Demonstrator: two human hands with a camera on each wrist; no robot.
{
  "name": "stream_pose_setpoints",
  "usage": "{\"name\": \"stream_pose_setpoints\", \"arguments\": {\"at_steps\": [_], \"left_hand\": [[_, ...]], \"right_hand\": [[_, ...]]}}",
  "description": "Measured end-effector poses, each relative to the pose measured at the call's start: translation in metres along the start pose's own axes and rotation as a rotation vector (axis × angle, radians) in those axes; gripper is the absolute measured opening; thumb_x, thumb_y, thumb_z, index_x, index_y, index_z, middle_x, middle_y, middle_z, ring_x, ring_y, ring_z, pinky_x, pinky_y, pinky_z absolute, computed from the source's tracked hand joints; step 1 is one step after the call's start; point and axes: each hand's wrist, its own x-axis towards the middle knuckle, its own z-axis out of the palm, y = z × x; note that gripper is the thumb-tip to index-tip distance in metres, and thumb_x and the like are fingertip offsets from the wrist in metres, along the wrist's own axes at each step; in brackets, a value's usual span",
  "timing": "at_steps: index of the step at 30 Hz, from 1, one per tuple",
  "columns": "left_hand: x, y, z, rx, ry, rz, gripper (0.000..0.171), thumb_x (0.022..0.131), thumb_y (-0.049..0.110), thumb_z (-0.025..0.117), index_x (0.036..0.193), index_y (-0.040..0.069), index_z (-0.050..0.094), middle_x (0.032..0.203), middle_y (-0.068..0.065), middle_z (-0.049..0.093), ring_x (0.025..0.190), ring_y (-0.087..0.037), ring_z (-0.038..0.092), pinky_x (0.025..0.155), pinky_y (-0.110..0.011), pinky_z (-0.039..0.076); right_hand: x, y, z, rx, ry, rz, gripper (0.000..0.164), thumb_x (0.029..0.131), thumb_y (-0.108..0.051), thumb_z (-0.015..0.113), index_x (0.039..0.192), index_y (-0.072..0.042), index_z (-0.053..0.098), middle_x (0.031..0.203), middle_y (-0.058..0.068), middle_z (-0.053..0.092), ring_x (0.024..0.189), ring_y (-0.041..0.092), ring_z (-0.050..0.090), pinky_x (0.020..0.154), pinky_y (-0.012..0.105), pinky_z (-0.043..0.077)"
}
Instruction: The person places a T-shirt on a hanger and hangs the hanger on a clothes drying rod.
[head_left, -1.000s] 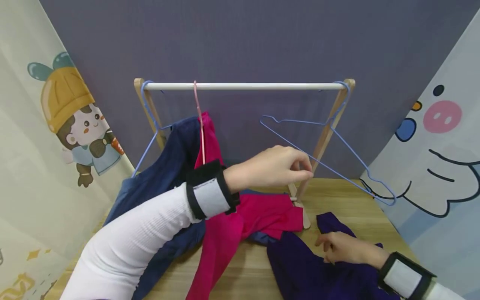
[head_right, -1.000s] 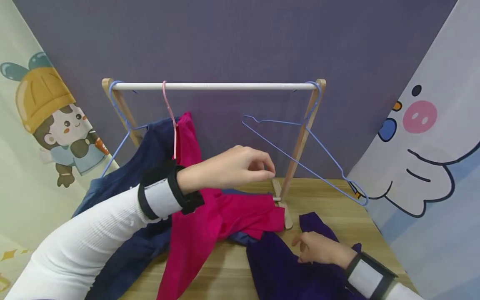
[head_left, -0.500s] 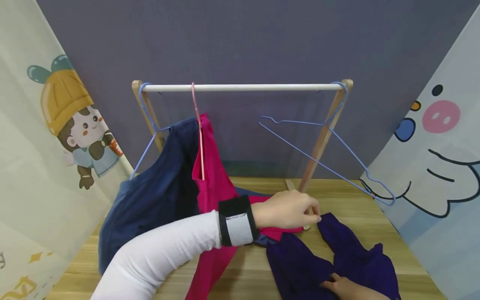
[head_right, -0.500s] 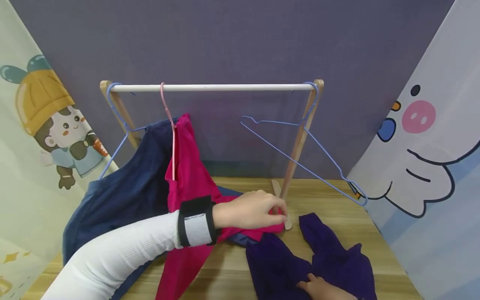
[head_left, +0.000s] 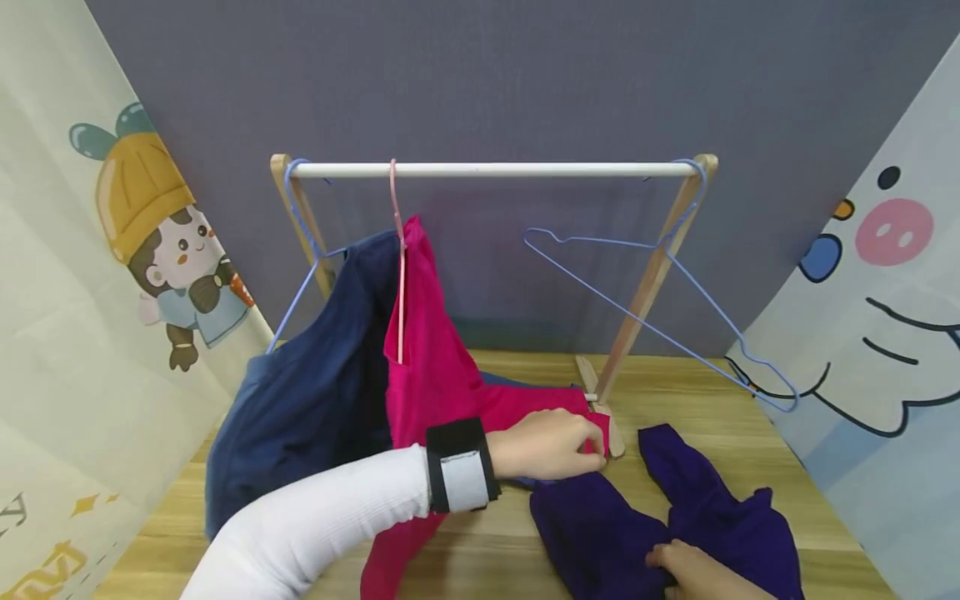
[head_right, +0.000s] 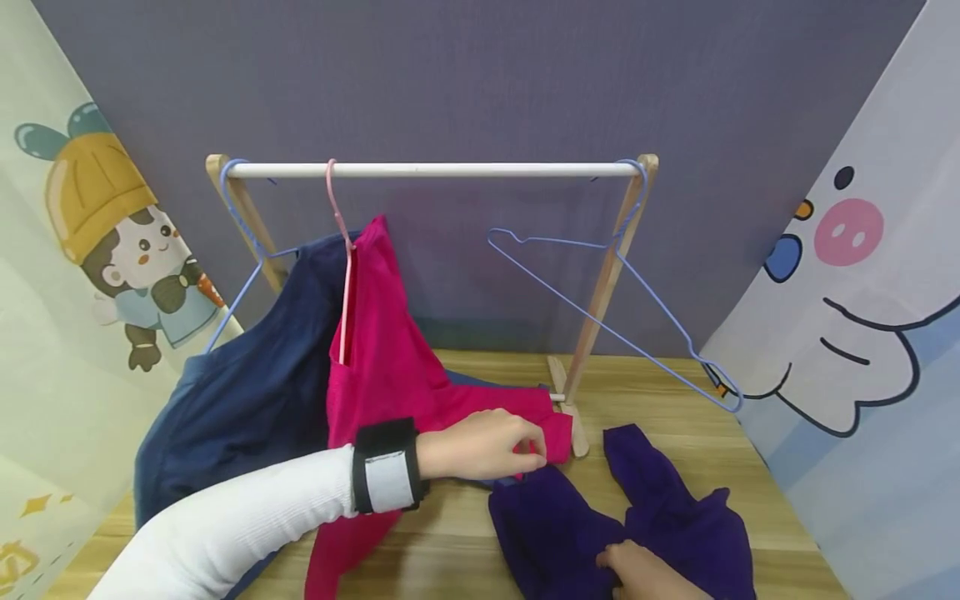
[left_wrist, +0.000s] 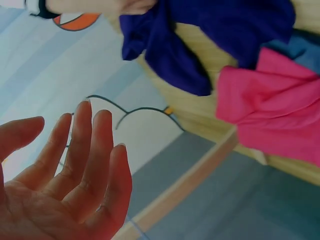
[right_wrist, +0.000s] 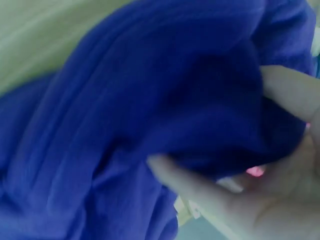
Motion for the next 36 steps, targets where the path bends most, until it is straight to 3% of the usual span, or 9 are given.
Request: {"name": "stream_pose_setpoints", "arguments": {"at_steps": [4, 8, 16, 19, 23, 29, 33, 36], "left_hand": [[-0.007, -0.016, 0.01, -0.046, 0.0, -0.037, 0.013, 0.085, 0.024, 0.057, 0.091, 0.017, 0.067, 0.06, 0.013, 0.054, 0.054, 0.001, 0.047, 0.052, -0.015, 0.037], [-0.012, -0.03, 0.015, -0.079, 0.019, -0.043, 0.011, 0.085, 0.022, 0.058, 0.086, 0.017, 0.067, 0.059, 0.015, 0.055, 0.052, 0.003, 0.047, 0.052, -0.013, 0.037], [-0.014, -0.048, 0.017, -0.204, 0.063, 0.027, 0.017, 0.083, 0.023, 0.061, 0.095, 0.012, 0.064, 0.072, 0.008, 0.059, 0.064, 0.0, 0.051, 0.061, -0.012, 0.039], [-0.015, -0.051, 0.015, -0.253, 0.095, 0.054, 0.035, 0.079, 0.029, 0.066, 0.108, 0.01, 0.057, 0.087, 0.003, 0.06, 0.075, -0.004, 0.053, 0.067, -0.012, 0.04], [-0.016, -0.053, 0.014, -0.271, 0.138, 0.043, 0.064, 0.073, 0.037, 0.071, 0.124, 0.011, 0.042, 0.105, 0.0, 0.054, 0.093, -0.008, 0.051, 0.076, -0.016, 0.041], [-0.018, -0.059, 0.018, -0.299, 0.176, 0.002, 0.083, 0.07, 0.04, 0.072, 0.131, 0.008, 0.027, 0.115, -0.004, 0.049, 0.105, -0.012, 0.048, 0.083, -0.021, 0.041], [-0.017, -0.061, 0.021, -0.302, 0.216, -0.03, 0.083, 0.07, 0.037, 0.073, 0.13, 0.006, 0.026, 0.112, -0.006, 0.053, 0.103, -0.011, 0.051, 0.083, -0.021, 0.041], [-0.017, -0.063, 0.022, -0.301, 0.29, -0.034, 0.068, 0.073, 0.029, 0.071, 0.125, 0.005, 0.033, 0.107, -0.008, 0.058, 0.097, -0.013, 0.055, 0.081, -0.021, 0.043]], "right_hand": [[-0.003, -0.005, -0.02, 0.225, 0.084, -0.173, 0.019, 0.073, 0.003, 0.062, 0.091, -0.001, 0.065, 0.084, -0.004, 0.063, 0.072, 0.002, 0.055, 0.057, 0.02, 0.042], [-0.004, -0.009, -0.044, 0.349, 0.171, -0.329, 0.015, 0.08, -0.001, 0.058, 0.092, -0.007, 0.064, 0.086, -0.007, 0.063, 0.072, -0.001, 0.054, 0.057, 0.019, 0.043], [-0.004, -0.026, -0.098, 0.492, 0.262, -0.257, 0.008, 0.088, -0.004, 0.05, 0.092, -0.003, 0.057, 0.072, -0.014, 0.052, 0.061, -0.003, 0.05, 0.052, 0.022, 0.045], [-0.003, -0.033, -0.116, 0.525, 0.256, -0.2, 0.012, 0.091, -0.006, 0.047, 0.094, 0.001, 0.056, 0.079, -0.01, 0.06, 0.069, 0.002, 0.056, 0.058, 0.024, 0.047], [0.001, -0.04, -0.134, 0.592, 0.247, -0.123, 0.017, 0.092, -0.011, 0.045, 0.09, 0.004, 0.054, 0.08, -0.005, 0.061, 0.074, 0.006, 0.057, 0.065, 0.025, 0.046], [0.011, -0.045, -0.148, 0.713, 0.249, -0.21, 0.015, 0.093, -0.009, 0.042, 0.089, -0.001, 0.055, 0.073, -0.009, 0.054, 0.068, 0.002, 0.052, 0.062, 0.023, 0.045], [0.015, -0.052, -0.159, 0.884, 0.22, -0.313, 0.022, 0.094, -0.003, 0.038, 0.104, -0.005, 0.058, 0.093, -0.004, 0.061, 0.086, 0.006, 0.057, 0.075, 0.022, 0.046], [0.015, -0.057, -0.167, 1.041, 0.184, -0.358, 0.028, 0.095, -0.002, 0.034, 0.111, -0.006, 0.056, 0.109, 0.001, 0.059, 0.099, 0.011, 0.055, 0.081, 0.024, 0.045]]}}
